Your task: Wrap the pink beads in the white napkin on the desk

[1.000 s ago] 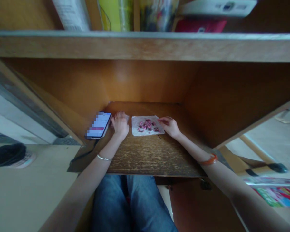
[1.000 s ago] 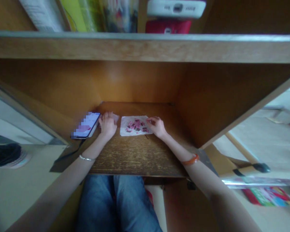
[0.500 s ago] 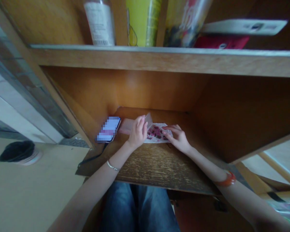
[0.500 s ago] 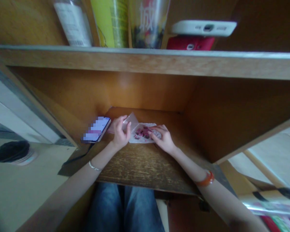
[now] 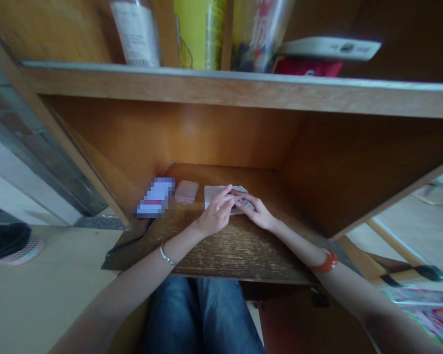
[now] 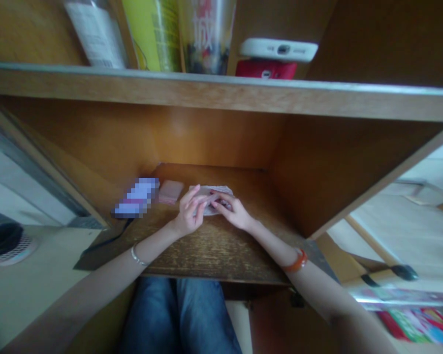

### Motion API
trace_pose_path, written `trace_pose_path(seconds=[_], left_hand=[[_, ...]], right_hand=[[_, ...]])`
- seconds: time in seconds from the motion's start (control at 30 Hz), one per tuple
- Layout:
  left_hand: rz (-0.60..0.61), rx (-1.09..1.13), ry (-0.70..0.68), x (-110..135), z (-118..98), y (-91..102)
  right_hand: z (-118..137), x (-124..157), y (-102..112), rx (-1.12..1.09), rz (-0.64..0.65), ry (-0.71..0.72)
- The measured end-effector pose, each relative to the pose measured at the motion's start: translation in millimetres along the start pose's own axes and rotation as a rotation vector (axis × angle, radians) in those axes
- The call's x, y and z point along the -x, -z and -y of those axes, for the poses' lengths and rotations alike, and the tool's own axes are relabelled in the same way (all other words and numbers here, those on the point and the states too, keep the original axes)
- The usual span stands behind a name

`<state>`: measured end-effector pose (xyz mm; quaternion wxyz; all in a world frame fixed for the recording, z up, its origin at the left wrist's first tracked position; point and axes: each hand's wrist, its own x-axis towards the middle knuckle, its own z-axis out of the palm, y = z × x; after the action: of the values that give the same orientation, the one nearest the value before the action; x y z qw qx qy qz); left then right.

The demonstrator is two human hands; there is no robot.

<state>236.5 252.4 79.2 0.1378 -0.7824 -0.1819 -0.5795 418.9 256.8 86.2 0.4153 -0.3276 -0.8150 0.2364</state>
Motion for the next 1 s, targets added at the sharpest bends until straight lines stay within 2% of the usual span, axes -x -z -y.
trace_pose_path(seconds=[0.1,0.2,0.27,0.37,0.43,0.53,0.63,0.73,0.87,1.0], left_hand=[[-0.018,0.022,-0.026,-1.0,0.5,-0.8],[-0.052,-0.010,0.044,-0.8,2.9,-1.8],[-0.083,-0.049,0.107,0.2,5.1,-2.2],[-0.104,-0.174,0.126,1.0,6.7,-1.4],[-0.067,-0.272,0.103,0.0,5.3,0.0],[0.077,-0.325,0.095,-3.4,0.7,2.1],[0.221,-0.263,0.080,-5.9,-3.0,2.6],[0.278,-0.143,0.059,-6.0,-4.2,1.2],[0.244,0.015,0.065,-4.9,-5.8,0.0],[0.183,0.068,0.072,-5.8,-8.1,2.6]], right_hand=[[9.7,1.8,1.3,0.045,0.036,0.084],[18.2,4.6,-0.2,0.125,0.012,0.133],[20.3,6.5,-2.8,0.162,-0.047,0.121],[18.1,8.5,-6.6,0.118,-0.151,0.021],[14.5,9.4,-7.7,0.051,-0.215,-0.033],[8.1,10.7,-7.7,0.003,-0.295,-0.053],[4.4,11.7,-6.9,0.040,-0.342,-0.052],[6.2,12.5,-4.6,0.128,-0.350,0.000],[13.6,13.4,0.9,0.248,-0.307,0.114],[17.7,12.9,2.8,0.267,-0.259,0.224]])
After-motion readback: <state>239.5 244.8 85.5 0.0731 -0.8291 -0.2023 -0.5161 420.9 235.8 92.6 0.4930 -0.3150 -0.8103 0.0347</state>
